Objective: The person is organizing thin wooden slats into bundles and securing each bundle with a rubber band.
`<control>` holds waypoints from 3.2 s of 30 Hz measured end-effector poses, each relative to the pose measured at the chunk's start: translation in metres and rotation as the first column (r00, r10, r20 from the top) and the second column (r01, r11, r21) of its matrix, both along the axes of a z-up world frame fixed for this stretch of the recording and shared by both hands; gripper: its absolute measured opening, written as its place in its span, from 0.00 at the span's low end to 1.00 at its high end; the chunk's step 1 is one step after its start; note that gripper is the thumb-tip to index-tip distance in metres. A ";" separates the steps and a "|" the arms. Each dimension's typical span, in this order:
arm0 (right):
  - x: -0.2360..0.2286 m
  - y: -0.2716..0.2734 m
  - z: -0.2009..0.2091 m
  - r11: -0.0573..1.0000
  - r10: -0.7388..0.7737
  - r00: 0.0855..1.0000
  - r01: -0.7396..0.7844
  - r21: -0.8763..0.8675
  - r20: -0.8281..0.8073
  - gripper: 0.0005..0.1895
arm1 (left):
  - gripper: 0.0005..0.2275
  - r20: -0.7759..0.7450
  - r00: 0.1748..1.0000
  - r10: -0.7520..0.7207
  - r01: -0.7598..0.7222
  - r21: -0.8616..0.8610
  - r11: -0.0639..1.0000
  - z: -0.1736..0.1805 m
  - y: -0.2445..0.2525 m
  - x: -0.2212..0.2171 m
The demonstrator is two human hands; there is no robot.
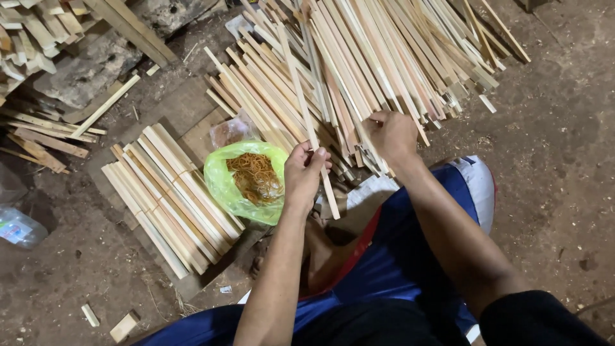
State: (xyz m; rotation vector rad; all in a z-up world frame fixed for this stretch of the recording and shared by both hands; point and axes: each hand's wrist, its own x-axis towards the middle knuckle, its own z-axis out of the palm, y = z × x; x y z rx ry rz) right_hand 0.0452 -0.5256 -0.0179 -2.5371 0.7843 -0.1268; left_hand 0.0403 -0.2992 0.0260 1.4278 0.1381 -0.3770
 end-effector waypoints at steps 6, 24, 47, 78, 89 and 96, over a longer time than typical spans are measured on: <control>0.002 -0.005 0.010 0.997 0.048 0.994 -0.054 -0.055 -0.098 0.10 | 0.15 0.023 1.000 -0.008 0.009 -0.026 1.000 0.003 -0.001 0.001; 0.005 -0.006 0.021 0.988 0.084 0.980 -0.106 -0.113 -0.181 0.10 | 0.15 0.029 1.000 -0.004 0.005 -0.006 1.000 0.004 0.012 -0.005; -0.051 0.113 0.083 0.798 0.120 0.916 -0.319 0.512 0.383 0.09 | 0.13 0.018 0.989 0.148 -0.145 -0.119 0.982 0.015 0.050 -0.016; -0.076 0.210 0.068 0.209 0.754 0.609 -0.576 0.790 0.245 0.15 | 0.11 0.137 0.890 0.435 -0.369 -0.342 0.864 0.078 0.172 -0.026; -0.072 0.208 0.057 0.212 0.790 0.589 -0.525 0.824 0.172 0.11 | 0.11 0.098 0.908 0.406 -0.338 -0.399 0.852 0.062 0.154 -0.039; -0.071 0.198 0.033 0.181 0.823 0.549 -0.495 0.850 0.144 0.13 | 0.11 0.122 0.906 0.406 -0.340 -0.360 0.869 0.057 0.146 -0.038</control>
